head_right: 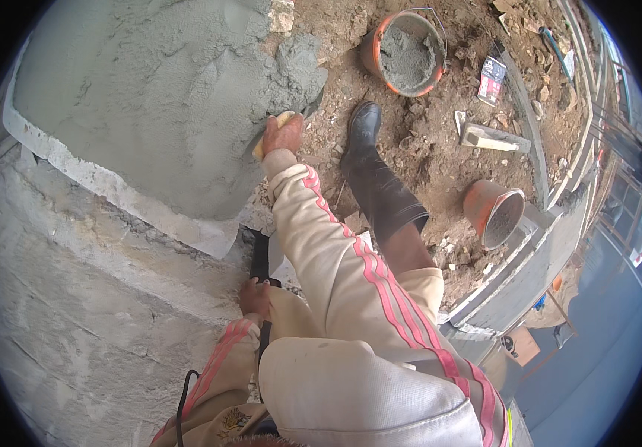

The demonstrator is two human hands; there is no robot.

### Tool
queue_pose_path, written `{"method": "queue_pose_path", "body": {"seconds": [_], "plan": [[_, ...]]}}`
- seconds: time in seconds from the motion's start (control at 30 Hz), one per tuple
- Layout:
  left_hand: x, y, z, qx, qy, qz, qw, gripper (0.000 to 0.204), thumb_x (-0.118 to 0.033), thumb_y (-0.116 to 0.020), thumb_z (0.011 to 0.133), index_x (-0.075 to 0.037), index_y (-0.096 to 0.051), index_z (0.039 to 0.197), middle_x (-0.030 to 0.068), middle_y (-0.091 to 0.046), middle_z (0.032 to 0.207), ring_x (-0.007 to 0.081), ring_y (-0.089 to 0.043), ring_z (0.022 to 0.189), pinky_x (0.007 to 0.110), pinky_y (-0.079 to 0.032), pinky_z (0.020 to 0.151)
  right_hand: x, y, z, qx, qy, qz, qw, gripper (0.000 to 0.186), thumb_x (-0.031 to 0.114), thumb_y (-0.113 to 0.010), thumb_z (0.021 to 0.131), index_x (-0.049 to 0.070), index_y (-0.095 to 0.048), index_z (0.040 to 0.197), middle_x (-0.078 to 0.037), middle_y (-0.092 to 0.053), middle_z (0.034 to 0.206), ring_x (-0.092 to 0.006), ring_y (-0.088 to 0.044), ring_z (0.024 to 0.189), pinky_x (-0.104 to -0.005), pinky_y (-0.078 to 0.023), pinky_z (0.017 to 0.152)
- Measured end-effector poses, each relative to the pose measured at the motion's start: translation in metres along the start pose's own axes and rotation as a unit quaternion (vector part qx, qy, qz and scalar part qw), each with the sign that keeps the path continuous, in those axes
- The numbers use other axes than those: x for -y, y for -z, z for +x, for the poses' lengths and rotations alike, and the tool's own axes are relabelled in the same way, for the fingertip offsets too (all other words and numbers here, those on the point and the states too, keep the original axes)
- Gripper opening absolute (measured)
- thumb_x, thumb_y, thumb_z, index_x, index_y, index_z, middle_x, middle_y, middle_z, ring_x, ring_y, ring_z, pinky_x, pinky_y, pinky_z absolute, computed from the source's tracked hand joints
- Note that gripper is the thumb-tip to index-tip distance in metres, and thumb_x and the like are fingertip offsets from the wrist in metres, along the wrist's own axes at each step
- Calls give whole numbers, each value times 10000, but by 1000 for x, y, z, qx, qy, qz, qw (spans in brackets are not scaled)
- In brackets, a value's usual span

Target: The person scoops wet cement from a red bucket using a trowel and applies it to a concrete floor surface. They spread and smooth the cement along the edge of a raised concrete border, repeatedly refilling the trowel and working the material into the gaps.

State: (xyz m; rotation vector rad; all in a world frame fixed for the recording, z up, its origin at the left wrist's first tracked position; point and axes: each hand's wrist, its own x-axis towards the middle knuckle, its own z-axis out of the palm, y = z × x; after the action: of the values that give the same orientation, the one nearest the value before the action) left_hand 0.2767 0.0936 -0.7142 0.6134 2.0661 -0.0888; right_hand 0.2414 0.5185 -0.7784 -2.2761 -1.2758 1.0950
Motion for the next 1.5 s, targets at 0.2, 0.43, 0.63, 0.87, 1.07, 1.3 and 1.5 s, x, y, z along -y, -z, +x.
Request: {"method": "queue_pose_path", "body": {"seconds": [0.2, 0.43, 0.63, 0.87, 1.07, 1.3, 1.5], "plan": [[17, -13, -5, -17, -17, -5, 1000, 483, -458, -623, 894, -50, -637, 1153, 194, -618, 1179, 391, -567, 1123, 489, -449, 989, -8, -8, -41, -31, 36, -33, 998, 475, 276, -694, 825, -20, -511, 1148, -283, -577, 1124, -466, -579, 1059, -488, -465, 930], [11, -11, 0, 6, -16, -9, 1000, 490, -465, -631, 888, -44, -656, 1139, 192, -629, 1157, 388, -580, 1108, 491, -464, 966, 7, -23, -69, -19, 68, -38, 997, 450, 269, -653, 849, -13, -479, 1153, -283, -573, 1113, -487, -570, 1057, -506, -461, 921], [17, -5, 0, 23, 3, -4, 1000, 501, -459, -624, 895, -35, -653, 1161, 196, -628, 1191, 394, -585, 1121, 484, -461, 976, -19, 44, -110, 45, 50, 78, 995, 449, 290, -643, 874, -7, -512, 1184, -198, -600, 974, -344, -637, 890, -448, -508, 786], [15, 2, 1, 21, 7, -26, 999, 493, -442, -622, 901, -16, -666, 1146, 203, -623, 1216, 390, -578, 1137, 462, -452, 997, -83, 118, -31, 174, -222, 264, 922, 274, 333, -521, 921, 119, -542, 1091, -64, -537, 806, -190, -568, 575, -334, -481, 485], [14, -1, -4, -2, -27, -30, 999, 484, -432, -637, 894, -7, -671, 1123, 214, -635, 1174, 384, -580, 1134, 458, -450, 1001, -75, 64, 58, 244, -252, 311, 883, 308, 448, -458, 1007, 141, -486, 1002, -41, -529, 700, -183, -528, 537, -344, -474, 464], [10, -2, -2, 23, 3, -16, 1000, 495, -450, -628, 894, -24, -656, 1144, 206, -620, 1206, 379, -567, 1157, 467, -446, 1007, -103, 14, -80, 255, -343, 377, 822, 302, 459, -498, 989, 160, -480, 1034, -81, -534, 746, -236, -556, 567, -437, -495, 487], [7, -4, -4, 35, 36, -10, 999, 526, -481, -623, 885, -38, -649, 1167, 199, -602, 1249, 373, -555, 1179, 471, -435, 1026, -63, 78, -129, 290, -292, 272, 870, 350, 448, -571, 977, 113, -518, 1066, -64, -559, 781, -197, -560, 544, -352, -499, 498]]}}
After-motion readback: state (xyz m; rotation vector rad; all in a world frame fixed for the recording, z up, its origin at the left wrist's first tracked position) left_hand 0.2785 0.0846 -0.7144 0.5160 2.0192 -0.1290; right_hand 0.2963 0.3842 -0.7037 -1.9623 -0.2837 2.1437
